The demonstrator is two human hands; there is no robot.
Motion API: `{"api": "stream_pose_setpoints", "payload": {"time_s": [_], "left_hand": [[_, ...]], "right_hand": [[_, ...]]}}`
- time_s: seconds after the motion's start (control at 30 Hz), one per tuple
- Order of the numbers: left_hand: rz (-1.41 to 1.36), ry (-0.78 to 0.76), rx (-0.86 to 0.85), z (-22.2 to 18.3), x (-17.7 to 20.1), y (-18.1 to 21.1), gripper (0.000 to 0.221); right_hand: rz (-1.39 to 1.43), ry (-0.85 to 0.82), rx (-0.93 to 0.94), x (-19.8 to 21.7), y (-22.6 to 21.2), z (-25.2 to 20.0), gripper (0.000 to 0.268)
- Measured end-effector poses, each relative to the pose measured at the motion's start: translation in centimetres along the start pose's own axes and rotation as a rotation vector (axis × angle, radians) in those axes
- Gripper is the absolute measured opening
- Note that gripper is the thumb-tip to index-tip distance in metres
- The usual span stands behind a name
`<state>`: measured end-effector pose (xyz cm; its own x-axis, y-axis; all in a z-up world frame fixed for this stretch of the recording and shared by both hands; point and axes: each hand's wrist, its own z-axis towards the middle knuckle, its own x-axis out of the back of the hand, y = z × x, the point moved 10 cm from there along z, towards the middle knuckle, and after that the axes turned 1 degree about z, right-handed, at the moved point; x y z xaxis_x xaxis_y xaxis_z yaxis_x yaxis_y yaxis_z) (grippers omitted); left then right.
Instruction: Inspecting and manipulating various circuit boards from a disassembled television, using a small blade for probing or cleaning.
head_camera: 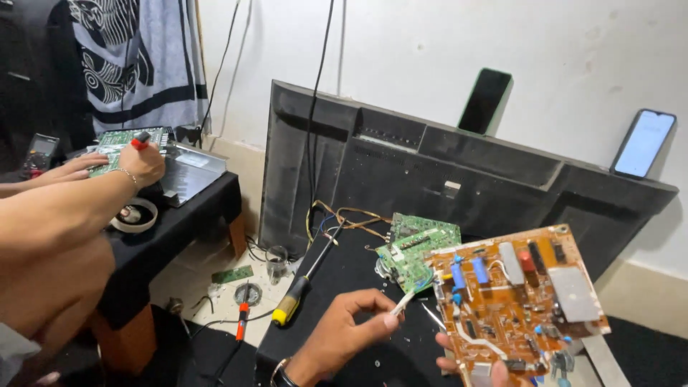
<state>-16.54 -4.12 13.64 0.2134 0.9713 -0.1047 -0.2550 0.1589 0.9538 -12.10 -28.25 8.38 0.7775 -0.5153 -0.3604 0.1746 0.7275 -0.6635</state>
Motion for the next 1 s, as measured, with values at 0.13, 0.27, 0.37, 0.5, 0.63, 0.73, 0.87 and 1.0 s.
{"api": "stream_pose_setpoints", "payload": {"time_s": [0.13, 0.27, 0.37, 0.5, 0.63, 0.73, 0.87, 1.0], "left_hand": [[-0.112, -0.041, 0.052, -0.7, 0.2, -2.2, 0.017], [-0.123, -0.059, 0.151, -1.2, 0.3, -5.3, 0.022], [-0.211, -0.002, 0.189, -1.2, 1.3, -8.0, 0.022], [-0.181, 0.001, 0.252, -1.2, 2.0, -9.8, 0.024], [-0.110, -0.039, 0.262, 0.1, 3.0, -10.7, 0.018], [0.123, 0.045, 0.189, 3.0, 4.7, -10.9, 0.051], [0.171, 0.161, -0.043, 9.7, 5.8, -8.2, 0.072], [-0.196, 0.035, 0.036, 14.8, 4.4, -10.0, 0.091]], "right_hand": [[-0.306, 0.158, -0.039, -0.1, -0.1, -1.1, 0.079], [-0.305, 0.472, -0.196, 4.5, 3.5, -5.1, 0.061], [-0.375, 0.662, -0.366, 6.3, 5.2, -6.9, 0.051], [-0.478, 0.728, -0.434, 4.9, 5.8, -6.2, 0.042], [-0.577, 0.807, -0.469, 5.9, 6.6, -7.0, 0.034], [-0.942, 0.752, -0.569, 2.8, 5.7, -5.8, 0.033], [-1.097, 0.693, -0.616, 0.9, 4.8, -3.4, 0.033], [-1.228, 0.570, -0.559, -0.7, 4.7, -1.7, 0.023]]}}
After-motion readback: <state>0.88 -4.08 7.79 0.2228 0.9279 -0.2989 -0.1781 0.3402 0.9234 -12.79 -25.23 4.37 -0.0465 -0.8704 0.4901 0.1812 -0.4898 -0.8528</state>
